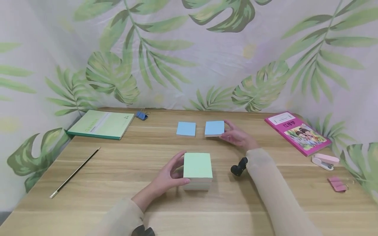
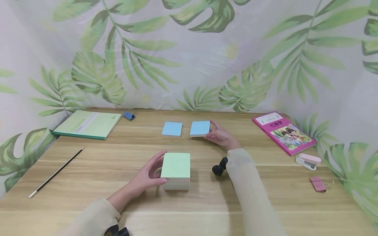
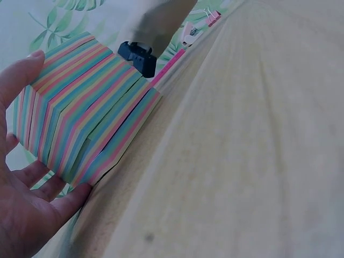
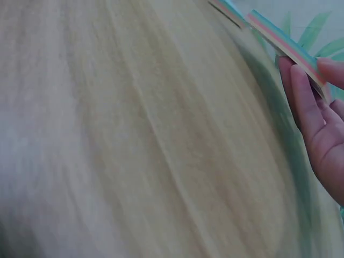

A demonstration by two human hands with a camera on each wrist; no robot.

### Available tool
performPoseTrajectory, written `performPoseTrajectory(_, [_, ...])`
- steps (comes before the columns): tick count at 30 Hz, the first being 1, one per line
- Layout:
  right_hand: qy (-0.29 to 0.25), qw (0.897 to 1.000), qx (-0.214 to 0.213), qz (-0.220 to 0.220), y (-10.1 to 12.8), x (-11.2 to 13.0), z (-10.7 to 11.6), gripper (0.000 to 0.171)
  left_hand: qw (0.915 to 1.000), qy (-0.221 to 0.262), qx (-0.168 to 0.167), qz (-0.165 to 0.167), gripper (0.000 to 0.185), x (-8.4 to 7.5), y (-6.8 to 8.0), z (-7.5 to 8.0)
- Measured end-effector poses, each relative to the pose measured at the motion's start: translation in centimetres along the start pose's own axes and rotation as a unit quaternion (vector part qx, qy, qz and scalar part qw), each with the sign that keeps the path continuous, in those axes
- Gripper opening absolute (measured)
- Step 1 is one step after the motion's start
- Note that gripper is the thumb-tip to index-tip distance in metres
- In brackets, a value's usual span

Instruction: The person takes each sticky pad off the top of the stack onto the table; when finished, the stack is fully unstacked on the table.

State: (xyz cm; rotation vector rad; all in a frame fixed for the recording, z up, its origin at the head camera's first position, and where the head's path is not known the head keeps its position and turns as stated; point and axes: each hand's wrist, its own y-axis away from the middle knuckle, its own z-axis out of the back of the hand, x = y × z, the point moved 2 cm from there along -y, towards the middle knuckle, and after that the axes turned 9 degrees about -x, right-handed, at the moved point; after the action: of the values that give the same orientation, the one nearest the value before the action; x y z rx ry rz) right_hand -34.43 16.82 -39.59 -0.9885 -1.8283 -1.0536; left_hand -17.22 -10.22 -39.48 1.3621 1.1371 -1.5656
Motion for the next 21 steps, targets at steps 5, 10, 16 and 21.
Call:
performPoseTrajectory(5, [0.011,1.000,-0.002,-0.015,-1.0,-0.6,-0.2,0.086,1.0000,0.002,0.002,0.007,0.080,-1.1,0.2,-0.3])
performPoseTrajectory(10, [0.042,0.999,-0.006,-0.010,-2.0,-0.6,-0.7,0.086,1.0000,-0.005,-0.001,0.007,0.080,-1.8,0.4,-0.4])
performPoseTrajectory(16, [0.058,0.998,-0.014,-0.019,-2.5,-0.6,-1.1,0.085,1.0000,-0.003,0.000,0.006,0.080,-1.8,0.4,-0.4])
performPoseTrajectory(21, [0.074,0.997,-0.020,-0.016,-2.7,-0.8,-1.3,0.082,1.0000,-0.008,0.002,0.005,0.080,-1.8,0.5,-0.4])
